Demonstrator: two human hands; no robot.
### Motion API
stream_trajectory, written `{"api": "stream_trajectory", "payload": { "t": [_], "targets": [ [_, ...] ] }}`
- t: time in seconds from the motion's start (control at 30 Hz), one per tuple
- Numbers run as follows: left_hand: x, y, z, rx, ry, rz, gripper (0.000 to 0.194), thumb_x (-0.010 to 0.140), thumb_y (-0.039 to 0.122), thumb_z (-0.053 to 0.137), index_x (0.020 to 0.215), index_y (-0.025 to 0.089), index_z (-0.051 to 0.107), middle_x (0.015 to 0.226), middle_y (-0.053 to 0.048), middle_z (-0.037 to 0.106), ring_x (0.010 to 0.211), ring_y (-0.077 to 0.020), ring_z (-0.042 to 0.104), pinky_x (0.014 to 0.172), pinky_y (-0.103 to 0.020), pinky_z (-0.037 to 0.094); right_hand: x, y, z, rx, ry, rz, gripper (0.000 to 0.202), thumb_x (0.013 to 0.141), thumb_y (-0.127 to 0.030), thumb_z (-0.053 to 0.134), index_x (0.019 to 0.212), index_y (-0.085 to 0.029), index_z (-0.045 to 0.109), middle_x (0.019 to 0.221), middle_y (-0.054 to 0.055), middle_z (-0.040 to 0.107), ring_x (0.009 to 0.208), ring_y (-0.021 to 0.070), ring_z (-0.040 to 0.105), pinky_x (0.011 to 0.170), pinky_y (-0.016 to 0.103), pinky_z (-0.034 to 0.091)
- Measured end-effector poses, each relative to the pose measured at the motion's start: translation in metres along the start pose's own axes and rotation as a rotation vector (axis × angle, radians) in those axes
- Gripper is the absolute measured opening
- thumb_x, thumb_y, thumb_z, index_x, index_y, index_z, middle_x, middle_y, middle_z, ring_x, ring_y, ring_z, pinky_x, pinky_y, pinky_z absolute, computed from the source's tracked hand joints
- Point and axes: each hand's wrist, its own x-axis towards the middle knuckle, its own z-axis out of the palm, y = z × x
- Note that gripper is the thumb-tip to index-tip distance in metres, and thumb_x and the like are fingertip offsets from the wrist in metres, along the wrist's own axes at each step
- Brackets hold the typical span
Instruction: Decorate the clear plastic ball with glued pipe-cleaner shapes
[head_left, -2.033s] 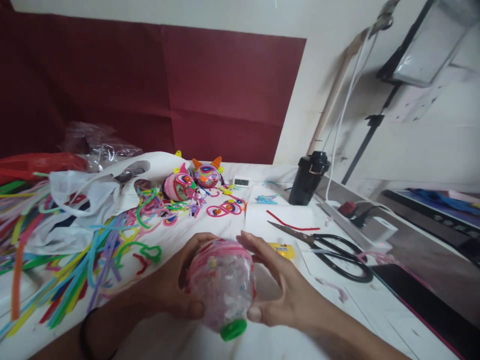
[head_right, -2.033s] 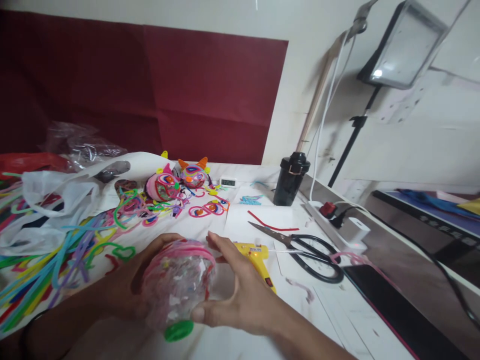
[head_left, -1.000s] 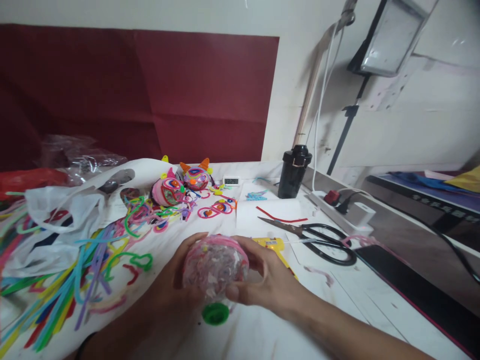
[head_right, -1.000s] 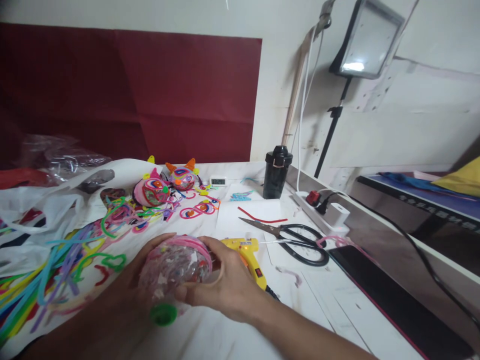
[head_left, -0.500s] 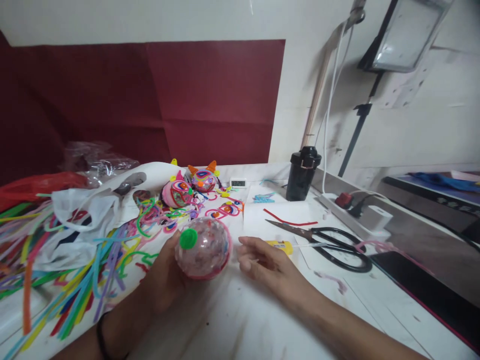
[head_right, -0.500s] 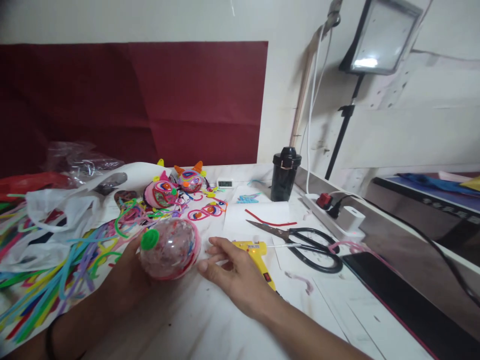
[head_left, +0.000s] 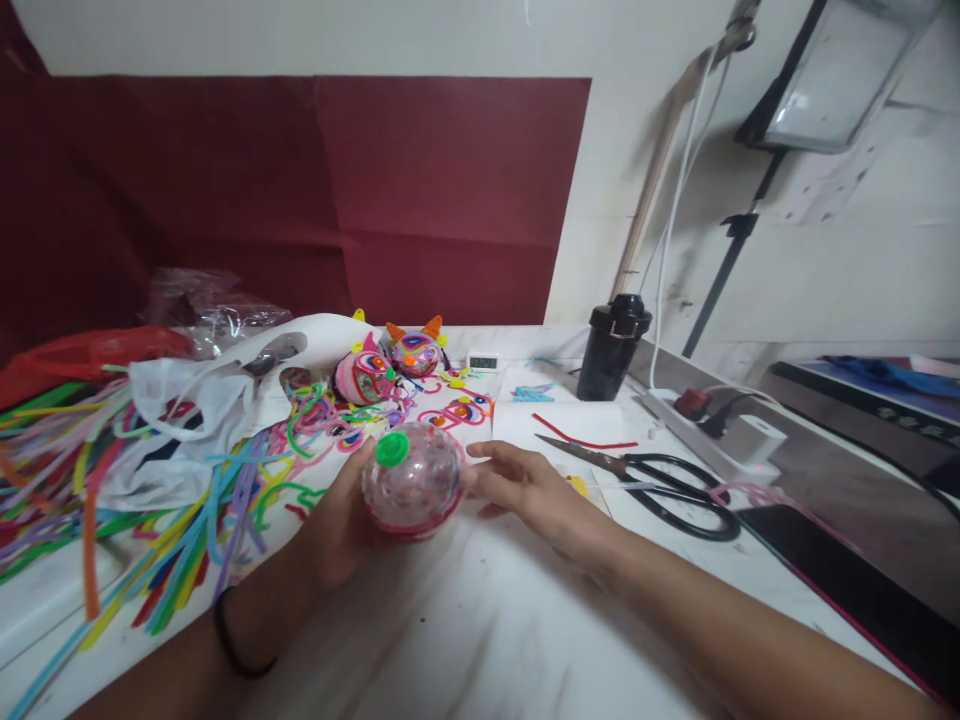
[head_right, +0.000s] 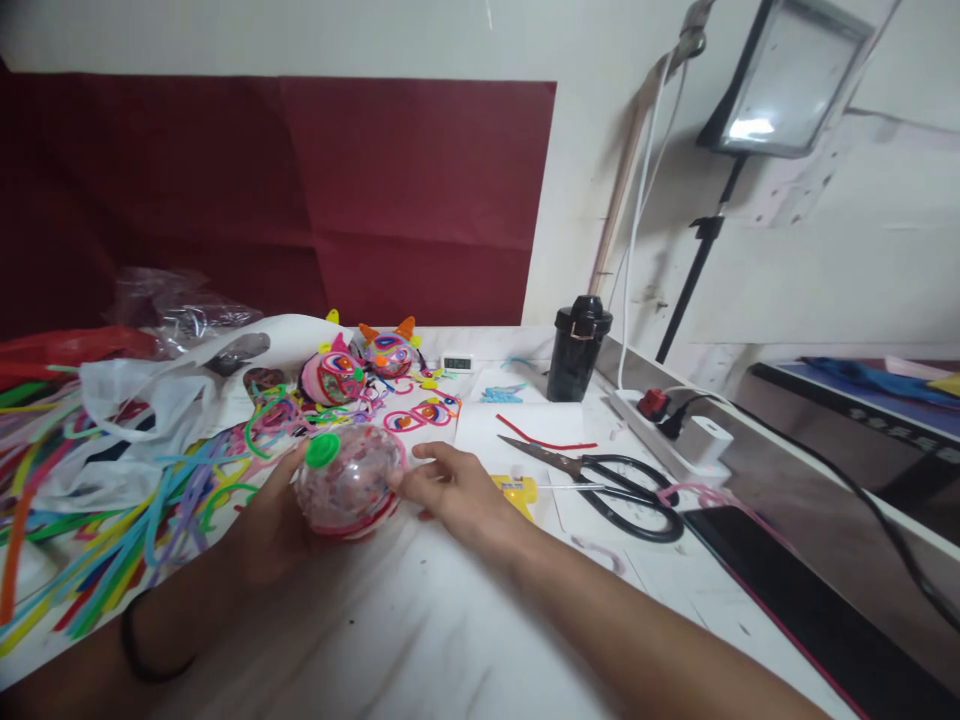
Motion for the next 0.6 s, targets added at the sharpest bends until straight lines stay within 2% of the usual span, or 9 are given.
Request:
{"api": "stream_trajectory", "payload": {
  "t": [0.17, 0.3, 0.47, 0.6],
  "targets": [
    [0.000, -0.002, 0.000, 0.022, 0.049, 0.017, 0.043, 0.093, 0.050, 0.049, 0.113, 0.016, 0.069, 0.098, -0.008, 0.078, 0.082, -0.0252, 0.073, 0.067, -0.034, 0.059, 0.017, -0.001, 0.016, 0.089, -0.093, 0.074, 0.061, 0.068, -0.060, 0.076, 0.110, -0.017, 0.065, 0.099, 0.010, 0.071, 0.089, 0.0253, 0.069, 0.069, 0.036, 0.058],
    [0.003, -0.004, -0.001, 0.090, 0.071, 0.050, 0.047, 0.090, 0.052, 0.054, 0.119, 0.017, 0.065, 0.101, -0.008, 0.077, 0.089, -0.0261, 0.072, 0.072, -0.033, 0.057, 0.017, 0.002, 0.021, 0.155, -0.158, 0.017, 0.057, 0.069, -0.052, 0.079, 0.111, -0.017, 0.066, 0.101, 0.010, 0.072, 0.094, 0.0252, 0.068, 0.077, 0.036, 0.056],
    [0.006, -0.009, -0.010, 0.188, 0.015, 0.177, 0.052, 0.083, 0.054, 0.064, 0.118, 0.016, 0.066, 0.108, -0.010, 0.075, 0.107, -0.0291, 0.066, 0.084, -0.034, 0.053, 0.010, 0.003, 0.019, 0.205, -0.167, -0.057, 0.057, 0.064, -0.044, 0.084, 0.111, -0.017, 0.067, 0.100, 0.009, 0.073, 0.093, 0.0255, 0.068, 0.084, 0.038, 0.052],
    [0.002, -0.008, -0.006, 0.252, 0.033, 0.245, 0.052, 0.078, 0.054, 0.068, 0.119, 0.022, 0.064, 0.114, -0.006, 0.073, 0.116, -0.0303, 0.061, 0.082, -0.033, 0.051, 0.006, 0.004, 0.017, 0.211, -0.182, -0.106, 0.053, 0.067, -0.039, 0.083, 0.114, -0.019, 0.067, 0.110, 0.009, 0.071, 0.104, 0.0269, 0.064, 0.092, 0.041, 0.048]
  ]
}}
